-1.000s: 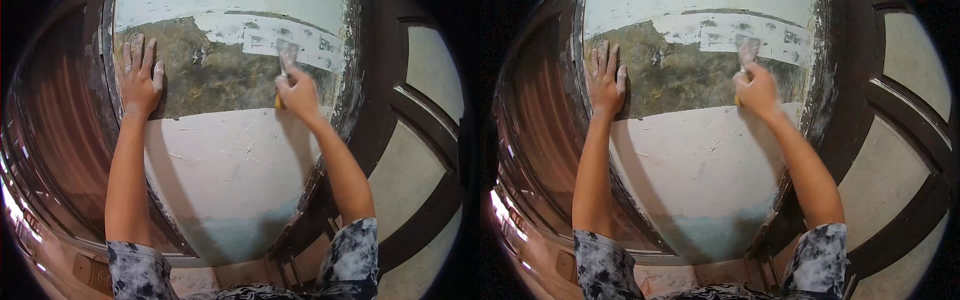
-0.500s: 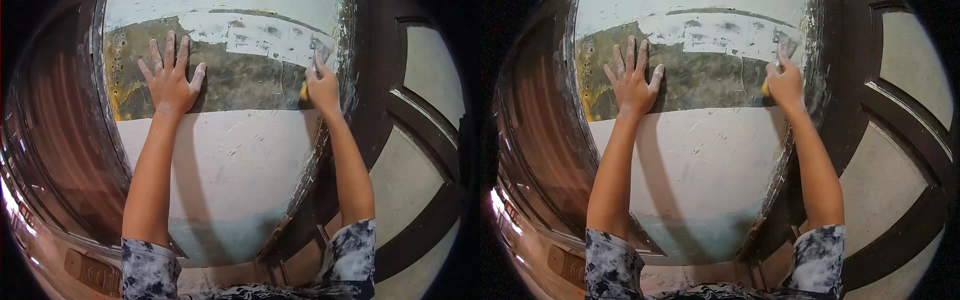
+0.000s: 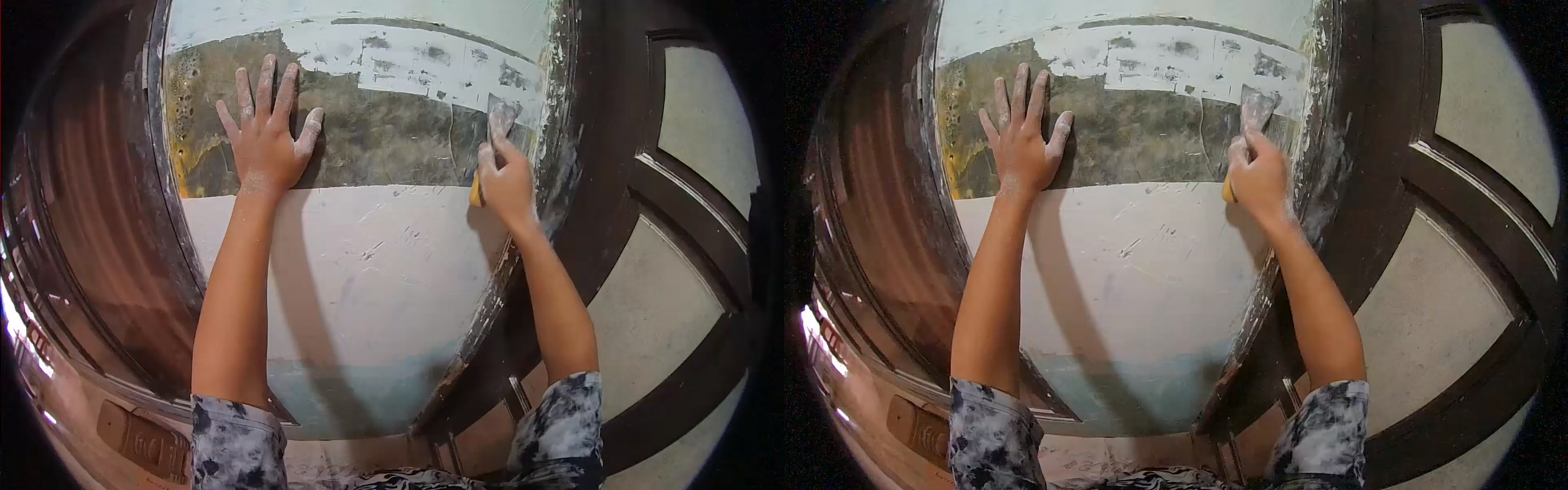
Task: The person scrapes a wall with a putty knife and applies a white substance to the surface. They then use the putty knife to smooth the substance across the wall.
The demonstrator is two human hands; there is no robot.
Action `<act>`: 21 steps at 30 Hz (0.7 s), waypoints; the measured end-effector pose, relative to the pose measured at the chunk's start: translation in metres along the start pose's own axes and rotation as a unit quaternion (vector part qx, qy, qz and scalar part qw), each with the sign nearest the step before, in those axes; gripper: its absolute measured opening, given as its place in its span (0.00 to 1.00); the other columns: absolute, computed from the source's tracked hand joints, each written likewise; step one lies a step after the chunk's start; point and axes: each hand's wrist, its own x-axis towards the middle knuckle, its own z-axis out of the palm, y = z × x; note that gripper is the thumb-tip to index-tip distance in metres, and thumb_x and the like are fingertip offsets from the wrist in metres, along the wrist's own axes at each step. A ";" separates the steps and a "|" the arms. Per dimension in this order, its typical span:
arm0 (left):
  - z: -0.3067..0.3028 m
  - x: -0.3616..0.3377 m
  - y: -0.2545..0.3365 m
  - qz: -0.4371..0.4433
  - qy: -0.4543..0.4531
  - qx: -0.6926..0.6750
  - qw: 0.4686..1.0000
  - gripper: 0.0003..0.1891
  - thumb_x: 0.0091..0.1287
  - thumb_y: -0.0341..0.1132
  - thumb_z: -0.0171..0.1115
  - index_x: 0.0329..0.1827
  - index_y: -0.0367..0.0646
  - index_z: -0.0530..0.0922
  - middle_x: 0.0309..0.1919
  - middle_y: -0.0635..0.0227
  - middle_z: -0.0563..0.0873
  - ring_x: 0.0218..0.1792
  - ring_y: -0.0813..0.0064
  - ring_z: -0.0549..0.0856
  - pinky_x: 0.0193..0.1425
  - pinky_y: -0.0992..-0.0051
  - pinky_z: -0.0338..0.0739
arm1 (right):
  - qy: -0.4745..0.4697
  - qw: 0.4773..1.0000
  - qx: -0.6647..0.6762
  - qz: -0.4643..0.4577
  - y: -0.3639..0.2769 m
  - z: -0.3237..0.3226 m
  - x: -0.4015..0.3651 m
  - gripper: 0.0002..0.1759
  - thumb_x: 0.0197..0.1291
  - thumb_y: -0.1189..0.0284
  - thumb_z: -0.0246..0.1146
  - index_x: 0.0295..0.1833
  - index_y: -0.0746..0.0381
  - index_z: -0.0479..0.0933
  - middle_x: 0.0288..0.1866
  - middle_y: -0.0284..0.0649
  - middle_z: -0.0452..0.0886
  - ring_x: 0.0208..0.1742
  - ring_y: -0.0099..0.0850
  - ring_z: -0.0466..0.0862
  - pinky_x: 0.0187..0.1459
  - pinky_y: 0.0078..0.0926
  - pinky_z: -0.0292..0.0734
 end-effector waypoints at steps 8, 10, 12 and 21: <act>-0.011 -0.004 0.007 -0.015 -0.051 -0.004 0.999 0.38 0.75 0.59 0.58 0.86 0.66 0.59 0.87 0.69 0.55 0.87 0.50 0.50 0.84 0.32 0.40 | 0.036 0.993 -0.081 -0.075 0.020 -0.002 0.006 0.13 0.71 0.66 0.61 0.44 0.65 0.82 0.29 0.55 0.83 0.33 0.52 0.86 0.39 0.46 0.78; -0.025 -0.003 0.022 -0.047 -0.104 -0.016 0.993 0.40 0.74 0.60 0.61 0.86 0.61 0.60 0.88 0.62 0.51 0.87 0.48 0.46 0.84 0.33 0.39 | 0.011 0.987 -0.093 -0.132 0.030 0.020 -0.032 0.13 0.73 0.69 0.59 0.56 0.62 0.83 0.23 0.51 0.80 0.27 0.45 0.86 0.34 0.41 0.78; -0.052 -0.003 0.051 -0.043 -0.154 -0.054 0.986 0.39 0.70 0.54 0.68 0.82 0.54 0.66 0.83 0.57 0.63 0.82 0.47 0.61 0.83 0.44 0.55 | -0.085 0.994 0.031 -0.064 -0.016 0.019 -0.052 0.21 0.75 0.71 0.56 0.70 0.61 0.75 0.22 0.47 0.80 0.27 0.40 0.85 0.35 0.35 0.80; -0.098 -0.031 0.102 -0.098 -0.387 -0.457 0.795 0.59 0.59 0.42 0.80 0.89 0.47 0.48 0.76 0.44 0.71 0.73 0.46 0.76 0.75 0.57 0.73 | -0.265 0.907 0.327 -0.027 -0.063 0.058 -0.034 0.20 0.82 0.70 0.50 0.71 0.69 0.69 0.51 0.42 0.83 0.51 0.30 0.83 0.57 0.33 0.79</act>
